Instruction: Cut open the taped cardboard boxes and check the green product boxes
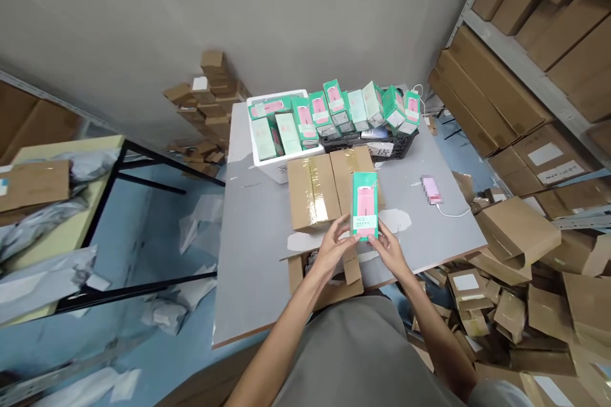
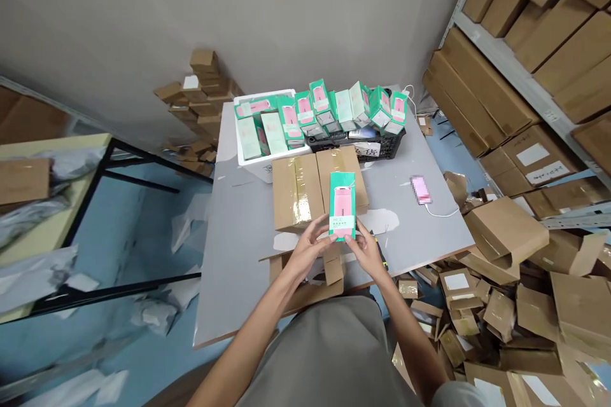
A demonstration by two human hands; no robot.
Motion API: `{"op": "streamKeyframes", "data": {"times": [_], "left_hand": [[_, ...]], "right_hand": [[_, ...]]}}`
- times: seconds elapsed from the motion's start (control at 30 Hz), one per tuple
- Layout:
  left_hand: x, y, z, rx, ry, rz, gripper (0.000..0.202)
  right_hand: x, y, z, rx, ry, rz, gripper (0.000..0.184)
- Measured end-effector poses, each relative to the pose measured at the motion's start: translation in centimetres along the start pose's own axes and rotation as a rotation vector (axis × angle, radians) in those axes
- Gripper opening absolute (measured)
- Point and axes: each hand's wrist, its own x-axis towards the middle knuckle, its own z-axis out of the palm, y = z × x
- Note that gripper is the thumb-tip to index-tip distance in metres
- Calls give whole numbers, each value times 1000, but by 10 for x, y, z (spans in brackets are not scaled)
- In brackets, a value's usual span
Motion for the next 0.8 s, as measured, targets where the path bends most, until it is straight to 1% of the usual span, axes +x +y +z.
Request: {"op": "streamKeyframes", "data": {"times": [0.07,0.13,0.23,0.33,0.43,0.5,0.53,0.57,0.6,0.63,0.67,0.7,0.73,0.77,0.8], "left_hand": [[21,6,13,-11,6,34,92],[45,16,24,-13,11,94,88],[90,40,35,-24,33,206,83],[146,77,42,-32,46,318,81],[204,126,51,-27,120,378,74],[233,158,59,-17,154,394,69],[242,171,64,-2,166,410,67],[245,181,68,18,169,427,65],[243,186,70,46,163,448,63],[235,186,71,76,149,470,60],[222,182,69,110,137,491,57],[203,174,64,150,125,512,55],[180,163,56,185,139,525,53],[154,148,43,229,194,524,53],[124,132,27,280,274,505,54]], "right_hand": [[22,-10,-8,25,36,-27,90],[51,-22,-14,36,53,-50,95],[106,-42,-22,35,51,-104,100],[176,-63,-25,39,26,-183,102],[255,-88,-21,27,26,-296,93],[307,-105,-14,27,23,-315,86],[331,-113,-10,38,28,-292,84],[353,-120,-7,46,53,-255,80],[372,-125,-3,53,83,-207,76],[387,-128,0,63,119,-151,73],[399,-129,2,70,153,-104,70],[406,-127,4,77,179,-68,68],[409,-124,3,83,196,-44,68],[407,-117,1,88,204,-33,69],[400,-109,-3,93,202,-35,71]]}}
